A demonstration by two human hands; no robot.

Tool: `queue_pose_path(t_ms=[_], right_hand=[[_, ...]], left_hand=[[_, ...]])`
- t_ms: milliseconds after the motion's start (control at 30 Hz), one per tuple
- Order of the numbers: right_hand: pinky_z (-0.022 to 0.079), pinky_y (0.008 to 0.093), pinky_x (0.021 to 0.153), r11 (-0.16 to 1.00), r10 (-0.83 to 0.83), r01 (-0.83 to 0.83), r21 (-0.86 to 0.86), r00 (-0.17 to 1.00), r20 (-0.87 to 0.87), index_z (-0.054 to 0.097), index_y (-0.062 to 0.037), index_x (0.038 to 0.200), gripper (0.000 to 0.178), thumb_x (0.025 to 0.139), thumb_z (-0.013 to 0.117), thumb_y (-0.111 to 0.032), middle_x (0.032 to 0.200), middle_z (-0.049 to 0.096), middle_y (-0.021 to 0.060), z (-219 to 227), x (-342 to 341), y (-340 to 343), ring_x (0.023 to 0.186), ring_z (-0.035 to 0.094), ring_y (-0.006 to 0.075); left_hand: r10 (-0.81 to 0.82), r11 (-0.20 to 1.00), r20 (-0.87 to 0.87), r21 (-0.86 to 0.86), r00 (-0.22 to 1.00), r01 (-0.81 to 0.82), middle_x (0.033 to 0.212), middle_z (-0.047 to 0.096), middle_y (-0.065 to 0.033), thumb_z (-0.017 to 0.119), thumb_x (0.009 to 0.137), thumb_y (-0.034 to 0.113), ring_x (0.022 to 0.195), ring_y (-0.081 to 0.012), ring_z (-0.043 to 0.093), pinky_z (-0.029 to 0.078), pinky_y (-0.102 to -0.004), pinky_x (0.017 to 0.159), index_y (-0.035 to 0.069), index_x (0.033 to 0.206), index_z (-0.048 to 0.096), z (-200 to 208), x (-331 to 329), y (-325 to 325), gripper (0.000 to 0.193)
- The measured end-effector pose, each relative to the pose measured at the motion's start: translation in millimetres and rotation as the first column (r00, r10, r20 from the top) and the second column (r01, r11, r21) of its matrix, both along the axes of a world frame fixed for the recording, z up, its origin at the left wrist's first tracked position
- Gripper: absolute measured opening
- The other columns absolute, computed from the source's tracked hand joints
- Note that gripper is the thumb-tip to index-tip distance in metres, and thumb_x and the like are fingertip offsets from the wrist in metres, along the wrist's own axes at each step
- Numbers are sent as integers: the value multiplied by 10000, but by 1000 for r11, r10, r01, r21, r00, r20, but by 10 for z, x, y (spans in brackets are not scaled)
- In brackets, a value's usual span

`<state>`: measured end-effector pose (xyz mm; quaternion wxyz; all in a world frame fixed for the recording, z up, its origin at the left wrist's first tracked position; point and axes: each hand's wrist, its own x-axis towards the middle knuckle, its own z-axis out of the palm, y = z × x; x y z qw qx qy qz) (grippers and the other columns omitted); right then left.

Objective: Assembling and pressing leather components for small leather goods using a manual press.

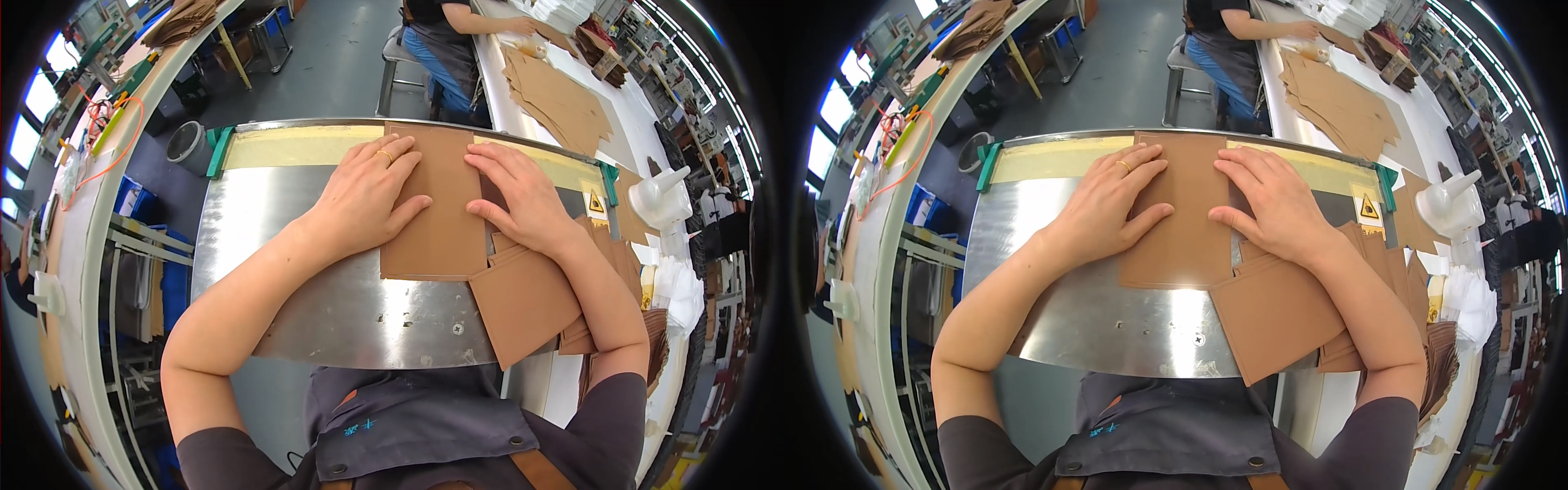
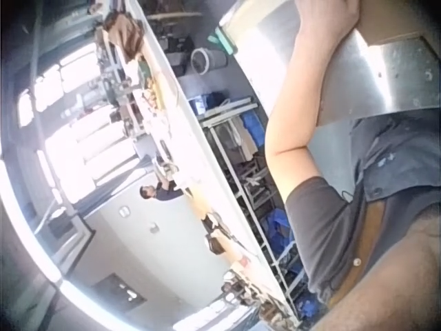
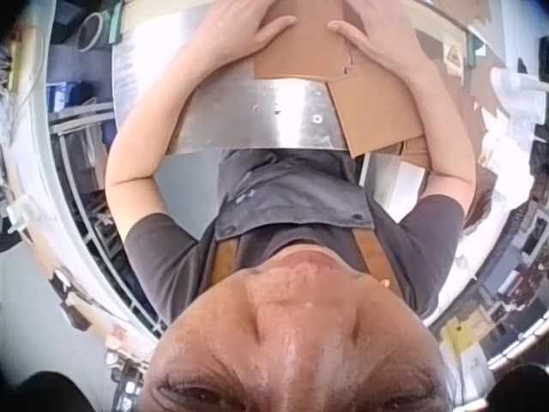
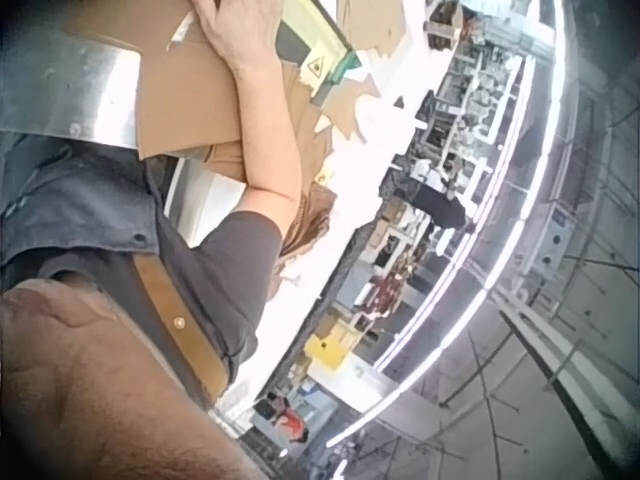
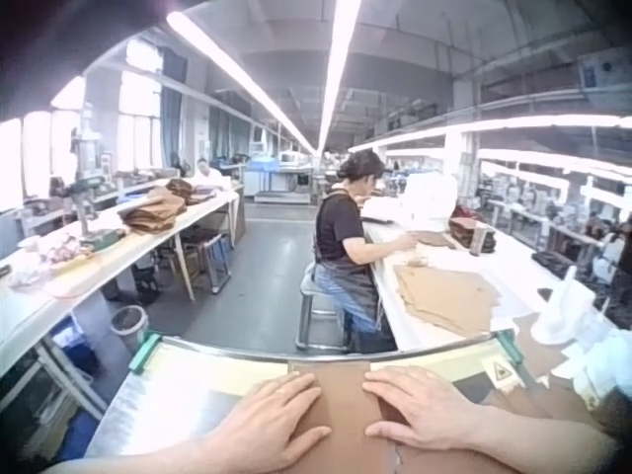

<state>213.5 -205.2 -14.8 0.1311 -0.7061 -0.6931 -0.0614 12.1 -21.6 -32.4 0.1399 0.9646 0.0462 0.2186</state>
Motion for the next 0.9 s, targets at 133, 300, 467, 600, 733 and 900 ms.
queue_pose_path(t_ms=[133, 300, 467, 600, 733, 900], right_hand=[[364, 459, 1145, 996, 22, -17, 82, 998, -65, 570, -27, 1293, 541, 935, 669, -421, 1418, 549, 138, -52, 83, 65, 1369, 457, 346], [368, 456, 1135, 992, 51, -26, 122, 976, -212, 569, -25, 1297, 516, 948, 668, -392, 1401, 558, 143, -72, 201, 111, 1352, 459, 349], [355, 395, 1138, 991, -22, 104, 89, 762, -647, 553, -40, 1356, 473, 988, 636, -326, 1386, 581, 128, -142, 294, 146, 1337, 487, 271], [394, 401, 1111, 978, 30, 89, 190, 837, -546, 585, -53, 1324, 488, 943, 688, -340, 1333, 621, 133, -82, 217, 103, 1280, 544, 297], [396, 432, 1114, 993, 82, -56, 105, 962, -261, 573, -49, 1342, 516, 927, 690, -332, 1408, 562, 139, -36, 57, 53, 1306, 509, 334], [389, 444, 1120, 999, 35, -29, 37, 980, -195, 560, -41, 1357, 544, 929, 688, -350, 1457, 521, 122, -29, 32, 57, 1316, 492, 343]], left_hand=[[80, 996, -53, 53, 995, -77, 1500, 455, -244, 700, 896, 426, 1399, -400, 414, 314, -478, 1161, -31, 1352, 551, 12, -2, -26, 663], [84, 995, -48, 53, 995, -82, 1502, 449, -244, 713, 875, 453, 1405, -399, 403, 309, -480, 1161, -29, 1374, 533, 5, -1, 7, 717], [93, 993, 0, 79, 996, -92, 1449, 484, -273, 693, 859, 532, 1384, -420, 409, 309, -492, 1151, -68, 1354, 540, -22, -26, 70, 793], [103, 991, -11, 92, 995, -101, 1450, 484, -270, 680, 858, 560, 1378, -421, 413, 305, -496, 1149, -69, 1357, 537, -30, -2, 68, 815], [138, 985, -28, 108, 990, -134, 1481, 473, -235, 691, 861, 555, 1386, -409, 411, 297, -498, 1158, -52, 1386, 521, -16, 0, 46, 820], [137, 983, -33, 128, 990, -132, 1478, 478, -233, 688, 856, 578, 1389, -403, 406, 294, -495, 1159, -76, 1387, 513, -8, -7, 81, 860]])
